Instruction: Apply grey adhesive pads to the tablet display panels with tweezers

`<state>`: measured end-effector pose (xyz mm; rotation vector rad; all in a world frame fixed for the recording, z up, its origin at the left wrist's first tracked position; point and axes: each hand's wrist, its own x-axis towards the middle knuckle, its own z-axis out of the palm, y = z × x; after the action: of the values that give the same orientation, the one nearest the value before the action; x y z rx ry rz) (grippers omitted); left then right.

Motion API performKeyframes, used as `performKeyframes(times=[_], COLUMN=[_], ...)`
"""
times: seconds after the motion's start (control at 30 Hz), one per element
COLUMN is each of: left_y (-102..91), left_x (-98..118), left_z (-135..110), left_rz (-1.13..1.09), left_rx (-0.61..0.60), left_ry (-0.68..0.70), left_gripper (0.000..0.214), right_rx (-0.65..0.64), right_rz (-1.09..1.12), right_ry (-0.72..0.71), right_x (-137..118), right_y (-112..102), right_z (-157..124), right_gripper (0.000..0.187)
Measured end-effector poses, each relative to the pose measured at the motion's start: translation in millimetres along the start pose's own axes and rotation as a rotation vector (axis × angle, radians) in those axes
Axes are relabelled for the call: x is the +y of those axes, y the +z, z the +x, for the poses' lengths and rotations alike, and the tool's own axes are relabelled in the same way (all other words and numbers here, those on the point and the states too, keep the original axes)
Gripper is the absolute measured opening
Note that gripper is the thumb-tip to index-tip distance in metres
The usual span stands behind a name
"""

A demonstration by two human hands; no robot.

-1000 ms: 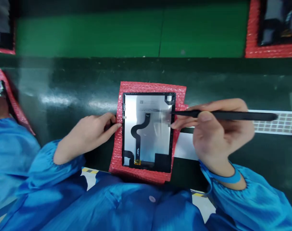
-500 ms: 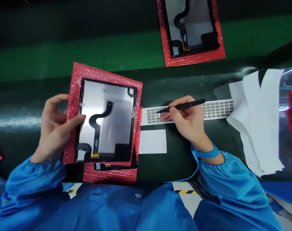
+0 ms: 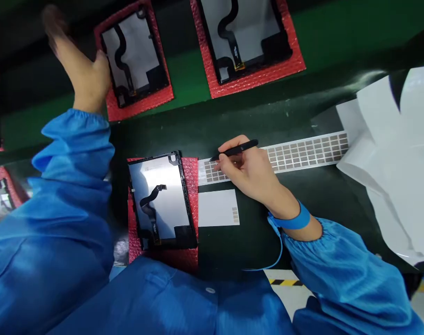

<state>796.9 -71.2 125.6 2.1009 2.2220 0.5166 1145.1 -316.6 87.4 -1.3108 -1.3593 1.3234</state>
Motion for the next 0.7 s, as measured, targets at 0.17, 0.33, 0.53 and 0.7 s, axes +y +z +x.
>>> performKeyframes(times=[0.17,0.33,0.53,0.7], left_y=[-10.7,-8.0,-4.2,-3.6], left_x=[42.1,68.7,63.3,64.8], left_z=[-166.6,-279.0,-273.5,-275.9], left_rz=[-0.277,-0.182,-0.163,-0.162], left_rx=[-0.141,-0.326,-0.343,-0.319], left_ry=[0.689,0.880,0.885,0.894], left_gripper=[0.048,0.084,0.087,0.090], right_rx=[-0.001,0.029,0.040,0.023], right_rz=[-0.033,-0.066,-0.080,-0.037], right_ry=[0.044,0.023,0.060,0.152], right_x=[-1.9,-3.3,-9.2,-16.0], right_y=[-0.9,-1.0,-1.1,-1.4], right_z=[-0.9,-2.3,-1.2,4.1], right_gripper=[0.022,0.020,0.020,0.015])
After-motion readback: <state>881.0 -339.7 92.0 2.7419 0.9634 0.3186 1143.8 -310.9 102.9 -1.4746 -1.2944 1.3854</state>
